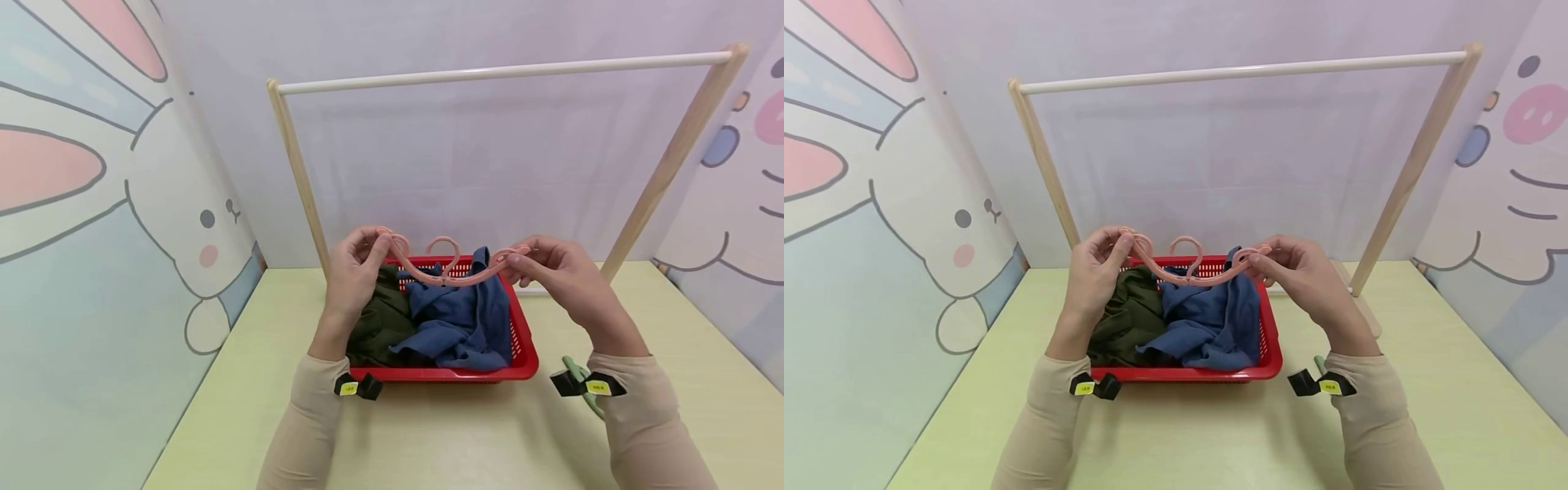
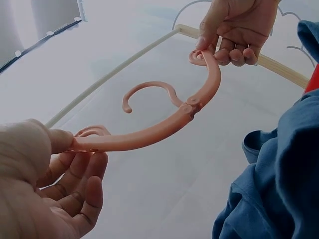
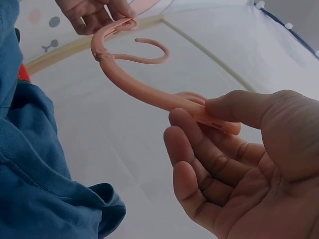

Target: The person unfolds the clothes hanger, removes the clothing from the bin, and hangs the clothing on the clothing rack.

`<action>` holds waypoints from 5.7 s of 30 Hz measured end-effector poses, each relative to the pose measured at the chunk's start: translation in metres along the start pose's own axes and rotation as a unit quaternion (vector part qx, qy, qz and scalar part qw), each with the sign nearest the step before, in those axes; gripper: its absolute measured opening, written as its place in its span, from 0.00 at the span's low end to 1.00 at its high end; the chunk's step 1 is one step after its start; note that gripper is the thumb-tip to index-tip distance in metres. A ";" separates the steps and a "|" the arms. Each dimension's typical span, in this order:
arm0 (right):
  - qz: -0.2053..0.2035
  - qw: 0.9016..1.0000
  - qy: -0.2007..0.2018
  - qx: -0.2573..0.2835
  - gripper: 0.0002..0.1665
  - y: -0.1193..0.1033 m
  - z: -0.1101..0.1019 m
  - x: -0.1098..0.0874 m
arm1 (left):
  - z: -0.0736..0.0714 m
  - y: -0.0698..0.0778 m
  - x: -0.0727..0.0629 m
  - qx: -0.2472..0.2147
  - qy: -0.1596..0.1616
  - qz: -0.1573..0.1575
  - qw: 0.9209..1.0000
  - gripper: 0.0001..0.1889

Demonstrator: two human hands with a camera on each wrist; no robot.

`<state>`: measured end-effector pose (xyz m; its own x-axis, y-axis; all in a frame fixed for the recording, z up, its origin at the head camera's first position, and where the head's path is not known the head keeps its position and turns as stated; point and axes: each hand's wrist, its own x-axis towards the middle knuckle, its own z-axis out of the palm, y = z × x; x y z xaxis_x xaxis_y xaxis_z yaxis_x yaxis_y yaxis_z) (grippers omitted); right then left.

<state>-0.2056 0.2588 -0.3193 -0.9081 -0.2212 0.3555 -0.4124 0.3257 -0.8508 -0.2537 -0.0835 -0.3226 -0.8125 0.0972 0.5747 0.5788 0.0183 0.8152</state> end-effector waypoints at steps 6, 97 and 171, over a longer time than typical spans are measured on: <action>0.000 1.000 0.005 -0.005 0.13 0.000 0.000 0.001 | -0.012 -0.001 0.001 -0.005 0.000 -0.010 1.000 0.11; -0.056 0.953 0.095 0.282 0.10 -0.004 0.004 0.004 | -0.031 -0.002 0.003 0.086 -0.161 -0.056 0.982 0.09; -0.048 0.978 0.045 0.197 0.09 -0.005 0.016 0.004 | -0.005 -0.002 0.000 -0.036 -0.190 -0.106 0.975 0.11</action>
<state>-0.2064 0.2412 -0.3200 -0.8771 -0.1451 0.4579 -0.4516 -0.0756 -0.8890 -0.2546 -0.0882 -0.3238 -0.8213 0.4610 0.3361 0.3836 0.0100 0.9235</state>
